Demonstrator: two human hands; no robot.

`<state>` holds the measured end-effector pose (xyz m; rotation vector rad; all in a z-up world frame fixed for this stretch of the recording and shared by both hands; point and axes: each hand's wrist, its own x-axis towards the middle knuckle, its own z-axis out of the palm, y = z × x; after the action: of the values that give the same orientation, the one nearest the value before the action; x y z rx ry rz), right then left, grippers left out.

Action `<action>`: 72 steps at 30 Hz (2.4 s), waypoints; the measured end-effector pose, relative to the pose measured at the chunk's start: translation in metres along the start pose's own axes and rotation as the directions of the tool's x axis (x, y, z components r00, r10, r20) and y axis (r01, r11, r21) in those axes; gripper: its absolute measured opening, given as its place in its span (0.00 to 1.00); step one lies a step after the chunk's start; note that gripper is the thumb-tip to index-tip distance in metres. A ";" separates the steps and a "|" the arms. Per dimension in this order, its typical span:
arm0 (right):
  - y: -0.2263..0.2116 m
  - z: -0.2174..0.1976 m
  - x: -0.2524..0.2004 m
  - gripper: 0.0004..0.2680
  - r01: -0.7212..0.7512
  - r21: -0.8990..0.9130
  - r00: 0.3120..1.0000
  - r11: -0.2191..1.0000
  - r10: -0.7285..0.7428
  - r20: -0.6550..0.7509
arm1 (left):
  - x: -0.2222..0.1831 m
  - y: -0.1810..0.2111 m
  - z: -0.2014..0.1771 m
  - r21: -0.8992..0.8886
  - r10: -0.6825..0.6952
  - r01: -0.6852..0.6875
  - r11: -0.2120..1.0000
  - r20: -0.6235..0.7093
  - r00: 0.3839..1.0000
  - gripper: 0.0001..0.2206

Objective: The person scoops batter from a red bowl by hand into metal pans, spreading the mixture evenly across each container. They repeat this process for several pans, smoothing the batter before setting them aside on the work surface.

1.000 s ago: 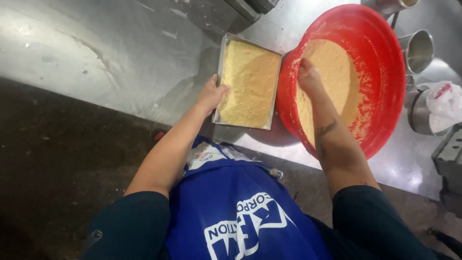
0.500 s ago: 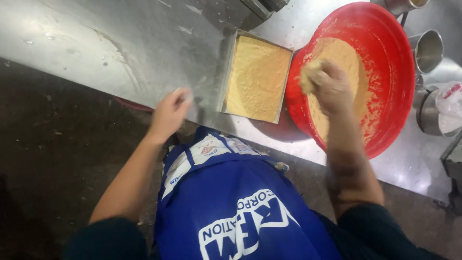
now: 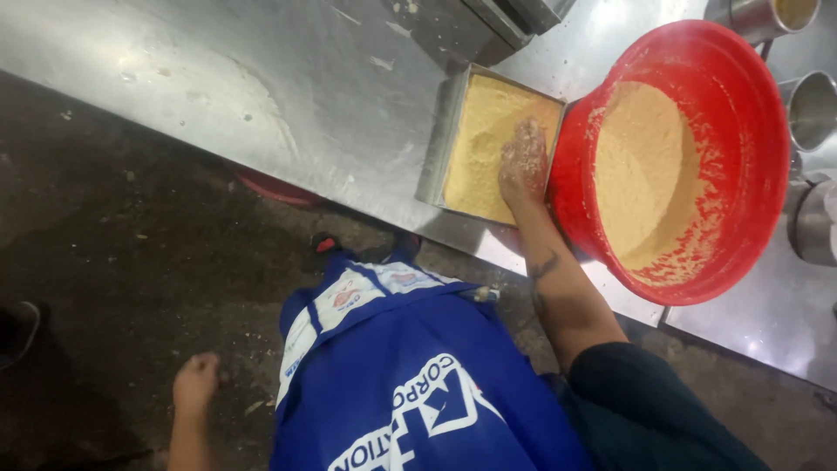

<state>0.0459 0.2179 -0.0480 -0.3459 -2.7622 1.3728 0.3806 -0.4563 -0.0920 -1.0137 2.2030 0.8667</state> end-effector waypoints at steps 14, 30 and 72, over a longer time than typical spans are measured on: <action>-0.050 0.049 0.030 0.24 0.346 -0.879 0.937 0.328 -0.156 0.311 | 0.000 0.015 -0.007 0.076 -0.057 0.051 0.996 0.068 0.996 0.15; -0.089 -0.005 -0.078 0.09 0.352 -0.435 0.922 0.829 -0.225 0.316 | 0.030 0.026 0.015 0.024 -0.118 0.116 0.993 0.187 0.975 0.14; -0.067 0.005 -0.149 0.24 0.091 -0.827 0.995 0.555 -0.080 0.056 | -0.091 0.476 0.162 0.124 0.964 -0.956 -0.267 0.033 -0.265 0.03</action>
<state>0.1786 0.1431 0.0120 -0.1958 -3.1731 -0.0892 0.0850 -0.0556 0.0214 1.4300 2.7689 1.2115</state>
